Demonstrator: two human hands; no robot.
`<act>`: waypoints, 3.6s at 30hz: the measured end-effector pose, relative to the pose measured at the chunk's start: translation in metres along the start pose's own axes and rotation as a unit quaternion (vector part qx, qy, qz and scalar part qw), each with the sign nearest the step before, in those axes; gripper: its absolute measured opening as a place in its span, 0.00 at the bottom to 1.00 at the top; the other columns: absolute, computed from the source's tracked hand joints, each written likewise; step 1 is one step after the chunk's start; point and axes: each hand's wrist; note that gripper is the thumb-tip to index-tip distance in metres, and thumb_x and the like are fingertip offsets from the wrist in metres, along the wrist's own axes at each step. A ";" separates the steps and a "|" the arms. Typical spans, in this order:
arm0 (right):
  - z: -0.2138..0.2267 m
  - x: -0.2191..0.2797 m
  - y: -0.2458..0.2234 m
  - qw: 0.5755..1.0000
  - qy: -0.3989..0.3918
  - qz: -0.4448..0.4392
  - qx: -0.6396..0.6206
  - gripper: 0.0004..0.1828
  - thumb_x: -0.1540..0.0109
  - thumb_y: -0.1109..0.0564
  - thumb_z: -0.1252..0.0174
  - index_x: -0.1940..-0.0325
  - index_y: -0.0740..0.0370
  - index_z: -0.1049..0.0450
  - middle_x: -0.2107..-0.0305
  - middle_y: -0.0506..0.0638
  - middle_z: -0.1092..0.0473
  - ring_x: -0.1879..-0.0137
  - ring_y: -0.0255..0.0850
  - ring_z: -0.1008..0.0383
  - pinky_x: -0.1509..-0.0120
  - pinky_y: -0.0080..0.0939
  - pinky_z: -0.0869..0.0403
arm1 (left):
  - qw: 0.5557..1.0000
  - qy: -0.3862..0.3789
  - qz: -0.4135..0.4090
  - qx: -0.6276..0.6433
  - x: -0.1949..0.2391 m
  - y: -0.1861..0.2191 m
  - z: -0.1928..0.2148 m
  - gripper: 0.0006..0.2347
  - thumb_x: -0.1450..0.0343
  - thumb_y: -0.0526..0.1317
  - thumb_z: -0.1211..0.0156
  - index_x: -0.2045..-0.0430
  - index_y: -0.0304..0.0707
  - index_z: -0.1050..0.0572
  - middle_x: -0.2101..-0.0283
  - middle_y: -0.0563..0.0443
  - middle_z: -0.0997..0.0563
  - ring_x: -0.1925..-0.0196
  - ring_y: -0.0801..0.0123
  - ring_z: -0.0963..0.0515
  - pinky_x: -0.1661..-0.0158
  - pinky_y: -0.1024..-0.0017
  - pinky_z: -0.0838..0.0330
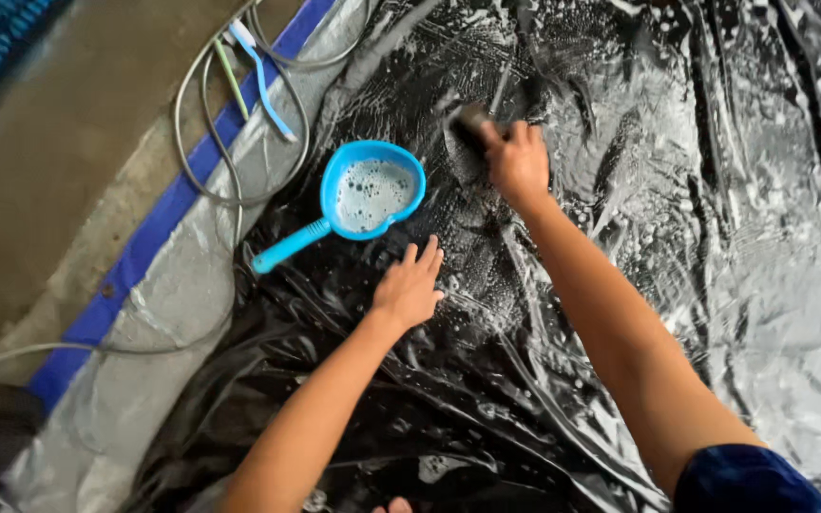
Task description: The person scrubs a large black plastic sheet with a brush and soapy water. They repeatedly scoop soapy water from a blue scoop and pour it onto the sheet while scrubbing different sections.
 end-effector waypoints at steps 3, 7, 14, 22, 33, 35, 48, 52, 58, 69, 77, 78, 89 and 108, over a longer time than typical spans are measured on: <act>-0.002 0.015 0.009 0.998 -0.004 0.056 -0.026 0.30 0.35 0.46 0.32 0.27 0.41 0.25 0.53 0.54 0.32 0.50 0.54 0.30 0.42 0.52 0.29 | 1.000 -0.003 -0.003 0.006 0.001 0.000 -0.006 0.35 0.24 0.52 0.40 0.23 0.31 0.40 0.17 0.38 0.47 0.23 0.37 0.40 0.43 0.50 0.22; 0.005 0.031 0.017 0.950 0.036 0.216 -0.224 0.17 0.28 0.46 0.47 0.43 0.43 0.15 0.52 0.56 0.25 0.45 0.51 0.24 0.39 0.48 0.32 | 1.000 0.006 -0.005 0.002 -0.005 -0.004 -0.015 0.35 0.24 0.54 0.40 0.23 0.33 0.39 0.17 0.39 0.48 0.24 0.37 0.40 0.44 0.50 0.21; 0.010 0.110 0.052 0.997 0.069 0.009 -0.015 0.28 0.35 0.44 0.32 0.29 0.37 0.22 0.58 0.53 0.32 0.57 0.54 0.27 0.64 0.49 0.23 | 1.000 0.016 -0.012 -0.001 -0.001 -0.006 -0.023 0.44 0.31 0.61 0.34 0.22 0.33 0.40 0.16 0.40 0.49 0.23 0.38 0.40 0.41 0.47 0.22; 0.062 0.259 0.031 0.921 -0.030 0.259 -0.290 0.19 0.28 0.47 0.46 0.34 0.43 0.20 0.50 0.56 0.26 0.52 0.56 0.25 0.53 0.52 0.23 | 1.000 0.010 0.013 -0.026 0.043 0.034 -0.012 0.65 0.44 0.75 0.30 0.20 0.24 0.51 0.15 0.31 0.56 0.16 0.35 0.51 0.26 0.32 0.47; 0.110 0.345 0.005 0.909 -0.006 0.296 -0.292 0.20 0.26 0.46 0.50 0.33 0.42 0.21 0.53 0.54 0.25 0.54 0.53 0.23 0.52 0.49 0.22 | 0.976 -0.154 -0.079 -0.129 0.107 0.080 0.000 0.71 0.47 0.70 0.22 0.17 0.41 0.69 0.14 0.46 0.75 0.14 0.43 0.77 0.26 0.22 0.57; 0.102 0.323 0.016 0.925 -0.004 0.261 -0.276 0.19 0.28 0.48 0.48 0.35 0.46 0.20 0.59 0.55 0.27 0.58 0.55 0.25 0.54 0.54 0.23 | 0.976 -0.144 -0.090 -0.134 0.103 0.072 -0.030 0.73 0.50 0.71 0.21 0.17 0.42 0.69 0.14 0.45 0.76 0.14 0.43 0.76 0.26 0.22 0.56; 0.104 0.312 -0.029 0.944 -0.006 0.248 -0.220 0.25 0.28 0.44 0.49 0.27 0.44 0.26 0.57 0.53 0.31 0.55 0.53 0.28 0.52 0.52 0.26 | 0.977 -0.117 -0.155 -0.088 0.111 0.040 -0.059 0.63 0.43 0.70 0.24 0.17 0.41 0.59 0.13 0.46 0.67 0.12 0.46 0.67 0.25 0.32 0.45; 0.095 0.276 -0.037 0.988 0.036 0.074 -0.133 0.31 0.32 0.42 0.40 0.23 0.43 0.27 0.58 0.51 0.33 0.57 0.51 0.29 0.57 0.52 0.27 | 0.980 -0.100 -0.151 -0.084 0.114 0.030 -0.066 0.61 0.41 0.72 0.28 0.17 0.46 0.58 0.13 0.49 0.64 0.12 0.50 0.65 0.24 0.36 0.44; 0.107 0.272 -0.053 0.922 -0.015 0.302 -0.241 0.28 0.30 0.46 0.44 0.24 0.41 0.28 0.64 0.52 0.31 0.60 0.50 0.28 0.55 0.51 0.26 | 0.979 -0.141 -0.144 -0.038 0.117 0.013 -0.067 0.48 0.34 0.73 0.37 0.19 0.53 0.45 0.13 0.56 0.65 0.12 0.55 0.66 0.23 0.39 0.44; 0.108 0.293 0.044 0.942 -0.023 0.289 -0.169 0.26 0.30 0.47 0.48 0.27 0.43 0.25 0.60 0.53 0.26 0.57 0.50 0.24 0.51 0.48 0.20 | 0.988 -0.081 -0.128 -0.017 0.118 0.009 -0.069 0.35 0.28 0.65 0.40 0.25 0.54 0.34 0.15 0.50 0.47 0.14 0.55 0.50 0.32 0.36 0.32; 0.083 0.258 0.029 0.997 0.056 0.019 -0.049 0.32 0.36 0.46 0.34 0.25 0.44 0.24 0.58 0.54 0.30 0.56 0.53 0.26 0.58 0.53 0.23 | 0.988 0.043 -0.144 -0.038 0.087 0.035 -0.062 0.30 0.27 0.61 0.39 0.35 0.43 0.30 0.35 0.47 0.27 0.29 0.53 0.32 0.33 0.40 0.36; 0.085 0.253 0.019 0.994 0.048 0.071 -0.072 0.30 0.34 0.46 0.37 0.25 0.43 0.24 0.58 0.53 0.30 0.55 0.53 0.26 0.56 0.52 0.23 | 0.987 0.066 -0.139 -0.038 0.078 0.039 -0.060 0.28 0.28 0.62 0.38 0.41 0.43 0.26 0.37 0.48 0.27 0.32 0.54 0.32 0.33 0.41 0.37; 0.076 0.247 0.039 0.994 0.001 0.034 -0.102 0.33 0.33 0.44 0.38 0.22 0.38 0.29 0.61 0.53 0.33 0.56 0.56 0.27 0.55 0.55 0.24 | 0.991 0.013 -0.133 -0.018 0.036 0.086 -0.049 0.36 0.23 0.61 0.46 0.23 0.37 0.40 0.25 0.41 0.33 0.22 0.46 0.39 0.28 0.34 0.44; 0.044 0.175 0.100 0.993 0.076 -0.089 -0.025 0.34 0.38 0.47 0.31 0.26 0.43 0.26 0.61 0.56 0.29 0.57 0.56 0.25 0.56 0.57 0.26 | 0.994 -0.056 -0.084 -0.048 -0.049 0.117 -0.014 0.41 0.22 0.62 0.48 0.17 0.39 0.54 0.16 0.40 0.50 0.20 0.45 0.45 0.27 0.31 0.46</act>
Point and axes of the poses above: each hand's wrist, its own x-axis away from the middle knuckle, its own z-axis out of the back of the hand, y = z × x
